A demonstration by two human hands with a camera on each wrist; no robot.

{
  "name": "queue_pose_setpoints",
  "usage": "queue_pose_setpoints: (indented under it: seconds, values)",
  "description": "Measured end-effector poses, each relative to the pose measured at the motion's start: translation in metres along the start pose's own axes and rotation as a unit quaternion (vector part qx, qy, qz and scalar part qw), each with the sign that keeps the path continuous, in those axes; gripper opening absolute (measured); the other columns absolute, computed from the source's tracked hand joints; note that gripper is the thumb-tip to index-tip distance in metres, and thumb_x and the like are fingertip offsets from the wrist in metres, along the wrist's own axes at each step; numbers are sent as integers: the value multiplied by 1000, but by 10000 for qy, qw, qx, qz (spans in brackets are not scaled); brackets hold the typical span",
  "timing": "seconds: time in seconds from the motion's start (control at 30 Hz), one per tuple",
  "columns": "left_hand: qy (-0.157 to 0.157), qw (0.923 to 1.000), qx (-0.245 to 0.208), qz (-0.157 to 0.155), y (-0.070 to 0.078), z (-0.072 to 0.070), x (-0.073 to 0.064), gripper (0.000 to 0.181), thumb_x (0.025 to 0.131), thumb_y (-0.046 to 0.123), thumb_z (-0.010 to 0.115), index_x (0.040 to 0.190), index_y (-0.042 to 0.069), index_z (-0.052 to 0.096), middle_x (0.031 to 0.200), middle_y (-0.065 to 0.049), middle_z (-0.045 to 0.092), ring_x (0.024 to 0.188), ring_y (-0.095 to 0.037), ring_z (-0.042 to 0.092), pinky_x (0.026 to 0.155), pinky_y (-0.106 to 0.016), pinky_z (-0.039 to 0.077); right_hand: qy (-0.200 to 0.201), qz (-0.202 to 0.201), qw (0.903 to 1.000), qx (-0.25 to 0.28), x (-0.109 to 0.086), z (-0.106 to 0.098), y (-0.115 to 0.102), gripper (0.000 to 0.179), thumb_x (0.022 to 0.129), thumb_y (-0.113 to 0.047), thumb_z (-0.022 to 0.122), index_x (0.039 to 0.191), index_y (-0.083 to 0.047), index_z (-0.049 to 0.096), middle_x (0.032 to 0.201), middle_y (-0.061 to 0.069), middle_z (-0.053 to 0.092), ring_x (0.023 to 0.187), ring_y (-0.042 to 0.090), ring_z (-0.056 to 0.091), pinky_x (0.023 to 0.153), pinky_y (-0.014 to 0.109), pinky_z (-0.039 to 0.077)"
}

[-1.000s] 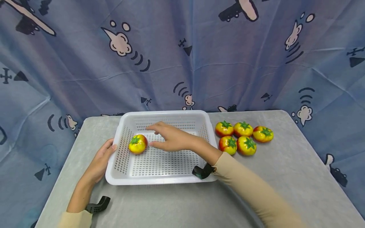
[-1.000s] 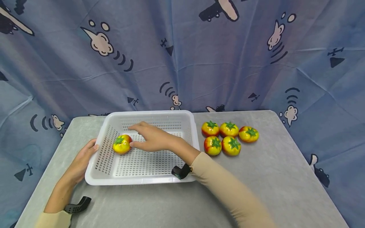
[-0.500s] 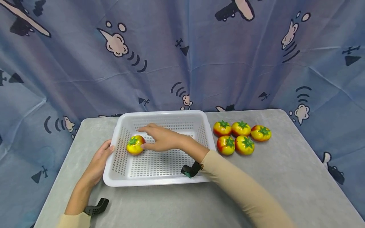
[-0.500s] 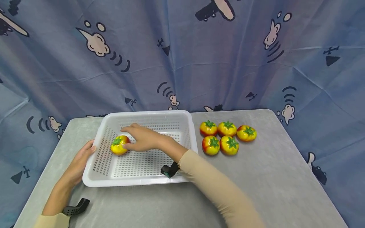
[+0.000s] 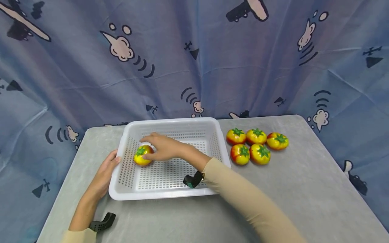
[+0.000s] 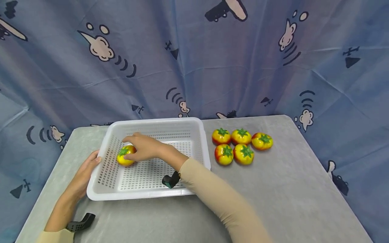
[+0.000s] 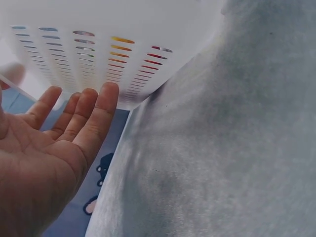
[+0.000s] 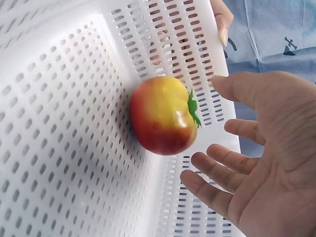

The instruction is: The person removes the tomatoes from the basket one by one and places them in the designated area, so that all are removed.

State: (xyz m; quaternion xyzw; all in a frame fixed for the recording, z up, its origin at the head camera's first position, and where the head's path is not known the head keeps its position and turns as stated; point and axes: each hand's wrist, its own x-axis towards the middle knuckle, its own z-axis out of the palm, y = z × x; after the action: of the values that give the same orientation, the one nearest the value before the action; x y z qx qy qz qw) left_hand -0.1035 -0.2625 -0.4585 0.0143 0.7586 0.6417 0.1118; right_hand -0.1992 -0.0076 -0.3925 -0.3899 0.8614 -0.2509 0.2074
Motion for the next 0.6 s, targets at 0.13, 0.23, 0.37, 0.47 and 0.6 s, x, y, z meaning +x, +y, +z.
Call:
queue_pose_setpoints:
  seconds: [0.13, 0.23, 0.37, 0.47, 0.6]
  values:
    - [6, 9999, -102, 35, -2, 0, 0, 57, 116, 39, 33, 162, 5, 24, 146, -20, 47, 105, -7, 72, 82, -33, 65, -37, -64, 9999, -76, 7, 3, -3, 65, 103, -34, 69, 159, -11, 46, 157, 14, 53, 136, 22, 57, 118, 34, 48]
    - [-24, 9998, -154, 79, -5, 0, -1, 56, 116, 38, 33, 161, 5, 25, 141, -10, 52, 105, -7, 72, 82, -33, 65, -98, -78, 9998, -168, 9, 6, -4, 66, 103, -33, 70, 159, -10, 46, 156, 13, 54, 134, 19, 57, 117, 30, 47]
    - [-35, 9999, -132, 105, -7, -1, -4, 55, 117, 37, 33, 161, 5, 25, 135, 5, 55, 104, -6, 73, 81, -33, 65, -184, -91, 9993, -304, 9, 11, -5, 65, 102, -32, 70, 159, -9, 46, 158, 10, 54, 137, 18, 56, 118, 27, 46]
    - [-39, 9999, -103, 121, -8, -1, -3, 55, 117, 38, 32, 161, 6, 26, 134, 6, 56, 104, -6, 73, 81, -33, 66, -184, -65, 9992, -349, 10, 13, -4, 64, 102, -32, 71, 158, -10, 48, 157, 8, 54, 134, 17, 58, 115, 26, 48]
    - [-20, 9998, -95, 155, -6, -2, -1, 55, 117, 38, 32, 160, 5, 26, 137, -3, 56, 104, -7, 73, 81, -34, 66, -155, -67, 9992, -361, 12, 14, -1, 64, 102, -32, 71, 157, -10, 49, 157, 8, 54, 133, 16, 58, 114, 25, 48]
